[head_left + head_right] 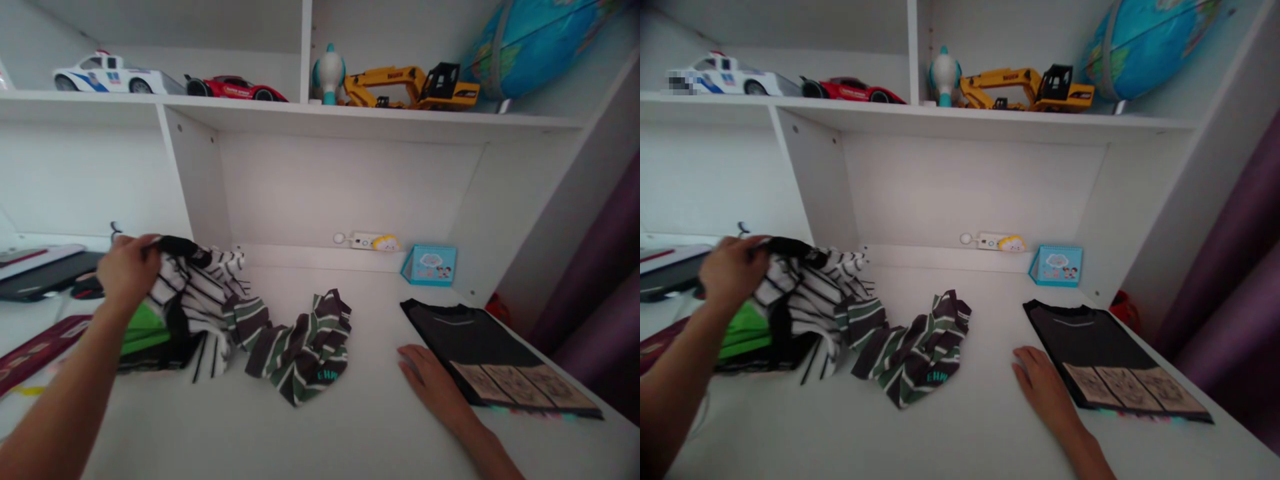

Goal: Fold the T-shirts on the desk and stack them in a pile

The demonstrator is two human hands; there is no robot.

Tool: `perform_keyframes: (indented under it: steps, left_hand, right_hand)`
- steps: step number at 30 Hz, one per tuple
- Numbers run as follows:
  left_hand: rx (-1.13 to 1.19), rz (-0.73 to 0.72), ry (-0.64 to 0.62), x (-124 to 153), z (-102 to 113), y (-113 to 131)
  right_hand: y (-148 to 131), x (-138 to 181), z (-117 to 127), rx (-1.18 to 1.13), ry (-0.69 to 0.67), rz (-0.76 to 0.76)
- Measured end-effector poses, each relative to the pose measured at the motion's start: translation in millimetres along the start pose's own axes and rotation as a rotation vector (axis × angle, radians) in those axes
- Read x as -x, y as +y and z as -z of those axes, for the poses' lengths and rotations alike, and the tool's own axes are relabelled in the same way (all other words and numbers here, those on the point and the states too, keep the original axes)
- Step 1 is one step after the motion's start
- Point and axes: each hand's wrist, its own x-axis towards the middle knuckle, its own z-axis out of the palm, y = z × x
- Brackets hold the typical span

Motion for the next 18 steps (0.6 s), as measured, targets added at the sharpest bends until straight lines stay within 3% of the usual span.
perform_keyframes:
  steps: [2, 3, 5, 7, 9, 12, 16, 18]
  left_hand:
    - [0.008, 0.066, 0.115, -11.0, 0.8, -24.8]
    - [0.015, 0.084, 0.109, -12.9, -4.4, -35.6]
    - [0.014, 0.128, -0.030, -8.8, -21.9, -48.7]
    - [-0.011, 0.127, -0.200, 5.7, -40.9, -45.2]
    - [-0.015, 0.006, -0.273, 30.5, -53.1, -23.6]
    - [0.119, -0.344, -0.365, 81.6, -51.1, 30.3]
    - [0.333, -0.837, -0.807, 145.3, -28.8, 97.6]
    - [0.377, -0.921, -0.912, 161.5, -21.4, 117.7]
  right_hand:
    - [0.5, -0.2, -0.4, -0.001, 0.002, -0.003]
    - [0.9, -0.3, -0.7, -0.001, 0.002, -0.004]
    - [1.7, -0.3, -1.4, 0.000, 0.003, 0.000]
    - [2.2, -0.3, -1.7, 0.001, 0.006, 0.009]
    - [2.0, -0.4, -1.7, 0.001, 0.012, 0.016]
    - [0.5, -0.9, -1.2, 0.000, 0.024, 0.017]
    - [-0.2, -0.9, -1.0, -0.013, 0.032, 0.013]
    - [1.1, -0.6, -1.0, -0.022, 0.030, 0.010]
